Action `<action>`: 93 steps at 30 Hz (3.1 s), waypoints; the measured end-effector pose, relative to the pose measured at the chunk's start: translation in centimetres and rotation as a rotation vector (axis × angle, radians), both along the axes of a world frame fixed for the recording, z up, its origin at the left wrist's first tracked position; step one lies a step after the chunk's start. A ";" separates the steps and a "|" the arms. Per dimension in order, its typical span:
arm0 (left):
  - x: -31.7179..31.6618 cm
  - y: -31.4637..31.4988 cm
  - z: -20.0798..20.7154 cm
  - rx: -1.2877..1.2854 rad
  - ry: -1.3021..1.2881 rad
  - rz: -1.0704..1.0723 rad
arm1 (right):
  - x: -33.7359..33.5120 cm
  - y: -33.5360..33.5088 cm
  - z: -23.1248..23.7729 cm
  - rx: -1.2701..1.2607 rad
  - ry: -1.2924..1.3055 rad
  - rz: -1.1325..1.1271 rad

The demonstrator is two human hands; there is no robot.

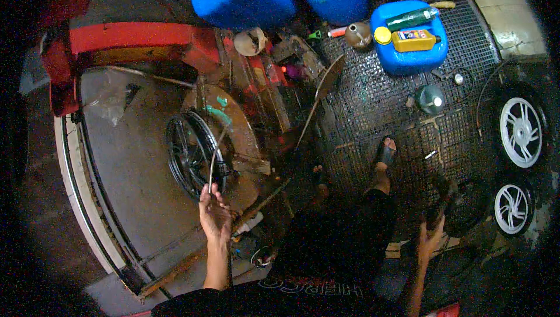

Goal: The person uses a hammer and a metal punch to drive a component out of the center of a motorcycle wheel rim. The rim is supported on a tire changing machine while the person strikes the punch repeatedly to displace the part.

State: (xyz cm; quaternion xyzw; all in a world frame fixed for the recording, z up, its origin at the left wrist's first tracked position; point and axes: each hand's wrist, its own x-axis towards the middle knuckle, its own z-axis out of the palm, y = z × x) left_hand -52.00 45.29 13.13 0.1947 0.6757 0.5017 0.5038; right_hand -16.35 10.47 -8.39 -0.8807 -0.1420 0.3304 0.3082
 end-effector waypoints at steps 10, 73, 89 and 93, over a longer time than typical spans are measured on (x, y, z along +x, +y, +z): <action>5.5 -3.1 -7.0 -0.251 -0.220 0.033 | 5.0 0.7 -5.1 -0.145 0.227 0.054; 15.0 -6.4 -25.3 -0.565 0.095 -1.004 | 6.3 -10.5 -15.4 -0.350 0.125 0.045; 10.2 -12.2 -31.4 -0.728 0.239 -0.949 | 4.6 -11.8 -19.5 -0.235 0.683 -0.217; 9.9 -12.1 -32.2 -0.799 0.264 -1.003 | 2.5 -17.2 -20.7 -0.334 0.582 -0.173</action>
